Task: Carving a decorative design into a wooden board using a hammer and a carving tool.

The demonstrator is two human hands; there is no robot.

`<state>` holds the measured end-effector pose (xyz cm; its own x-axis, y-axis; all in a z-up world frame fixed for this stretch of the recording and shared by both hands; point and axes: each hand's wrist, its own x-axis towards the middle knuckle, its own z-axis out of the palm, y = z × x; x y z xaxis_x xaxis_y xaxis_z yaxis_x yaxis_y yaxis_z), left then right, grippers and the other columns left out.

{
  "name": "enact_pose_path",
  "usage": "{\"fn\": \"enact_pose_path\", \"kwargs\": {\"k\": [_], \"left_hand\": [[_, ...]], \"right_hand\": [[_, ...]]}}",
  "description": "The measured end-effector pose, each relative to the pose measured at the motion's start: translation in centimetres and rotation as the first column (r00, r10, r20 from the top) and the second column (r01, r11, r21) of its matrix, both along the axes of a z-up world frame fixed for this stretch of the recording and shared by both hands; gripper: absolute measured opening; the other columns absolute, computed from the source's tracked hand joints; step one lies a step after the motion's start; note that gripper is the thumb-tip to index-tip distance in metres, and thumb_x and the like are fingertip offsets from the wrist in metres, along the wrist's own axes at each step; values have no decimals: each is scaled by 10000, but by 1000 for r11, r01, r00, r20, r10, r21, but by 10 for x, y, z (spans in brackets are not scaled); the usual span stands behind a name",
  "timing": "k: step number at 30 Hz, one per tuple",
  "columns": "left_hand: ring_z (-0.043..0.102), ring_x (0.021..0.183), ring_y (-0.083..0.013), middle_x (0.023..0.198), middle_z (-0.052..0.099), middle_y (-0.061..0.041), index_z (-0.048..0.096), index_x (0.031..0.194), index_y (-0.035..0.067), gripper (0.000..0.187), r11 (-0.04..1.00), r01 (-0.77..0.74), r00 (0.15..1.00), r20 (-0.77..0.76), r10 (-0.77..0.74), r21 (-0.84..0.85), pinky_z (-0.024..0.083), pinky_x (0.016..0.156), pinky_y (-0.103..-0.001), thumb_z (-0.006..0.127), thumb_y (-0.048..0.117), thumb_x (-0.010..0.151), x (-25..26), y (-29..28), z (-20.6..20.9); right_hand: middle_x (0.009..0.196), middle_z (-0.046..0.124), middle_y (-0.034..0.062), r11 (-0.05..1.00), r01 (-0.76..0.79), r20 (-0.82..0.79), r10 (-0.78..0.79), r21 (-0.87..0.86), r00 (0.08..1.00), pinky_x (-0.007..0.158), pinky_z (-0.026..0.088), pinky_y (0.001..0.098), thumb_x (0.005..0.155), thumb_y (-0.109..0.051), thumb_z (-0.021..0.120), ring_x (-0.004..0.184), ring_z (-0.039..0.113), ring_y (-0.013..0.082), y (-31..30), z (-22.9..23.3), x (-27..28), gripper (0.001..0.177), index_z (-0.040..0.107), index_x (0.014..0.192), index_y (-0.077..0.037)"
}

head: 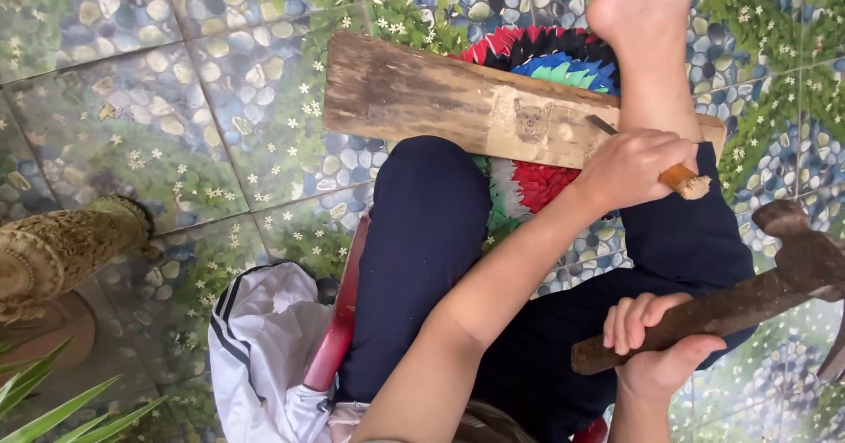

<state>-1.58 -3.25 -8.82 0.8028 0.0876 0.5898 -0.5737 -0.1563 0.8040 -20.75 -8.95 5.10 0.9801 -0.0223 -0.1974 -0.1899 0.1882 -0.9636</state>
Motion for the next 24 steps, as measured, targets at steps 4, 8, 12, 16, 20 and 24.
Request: {"fn": "enact_pose_path", "kwargs": {"k": [4, 8, 12, 16, 20, 24], "left_hand": [[656, 695, -208, 708, 617, 39, 605, 861, 184, 234, 999, -23, 999, 30, 22, 38, 508, 519, -390, 682, -16, 767, 0, 2, 4], [659, 674, -203, 721, 632, 23, 593, 842, 144, 139, 1000, -10, 998, 58, 11, -16, 537, 551, -386, 676, 33, 827, 1, 3, 5], [665, 666, -193, 734, 663, 28, 592, 816, 144, 148, 1000, -7, 1000, 23, 8, -26, 540, 515, -378, 695, 37, 821, 0, 4, 3], [667, 688, -191, 750, 659, 51, 599, 831, 167, 177, 999, -25, 1000, 17, 25, -41, 539, 536, -383, 679, 12, 801, 0, 3, 4], [656, 675, -201, 739, 651, 31, 592, 818, 149, 132, 999, -32, 999, 19, 33, -24, 540, 529, -398, 694, 67, 824, 1, 3, 5], [670, 696, -201, 753, 660, 29, 586, 825, 137, 123, 999, -22, 1000, 19, 23, -31, 527, 520, -398, 675, 51, 823, 3, 2, 3]], "right_hand": [[545, 432, -62, 1000, -10, 6, 10, 26, 1000, 364, 374, 232, 934, -772, 640, 394, 416, 82, -1, -1, 1, 609, 602, 845, -171], [519, 405, -51, 1000, 11, 14, -11, 16, 1000, 353, 355, 235, 912, -783, 660, 373, 396, 87, 2, 1, -1, 628, 583, 813, -168], [532, 403, -49, 1000, -7, 28, 7, -12, 1000, 357, 362, 228, 930, -785, 633, 379, 396, 84, 1, 2, 0, 634, 570, 836, -161], [529, 406, -48, 1000, 2, 44, -1, -10, 999, 353, 360, 231, 920, -789, 644, 375, 385, 84, -1, 7, 2, 623, 570, 831, -177], [543, 414, -46, 1000, 14, 53, -13, -17, 998, 354, 353, 235, 914, -795, 634, 375, 386, 86, -7, 7, 2, 617, 571, 830, -187], [553, 434, -49, 999, 10, 46, -9, -32, 999, 353, 357, 242, 924, -790, 626, 381, 401, 91, -10, 5, 0, 614, 583, 835, -184]]}}
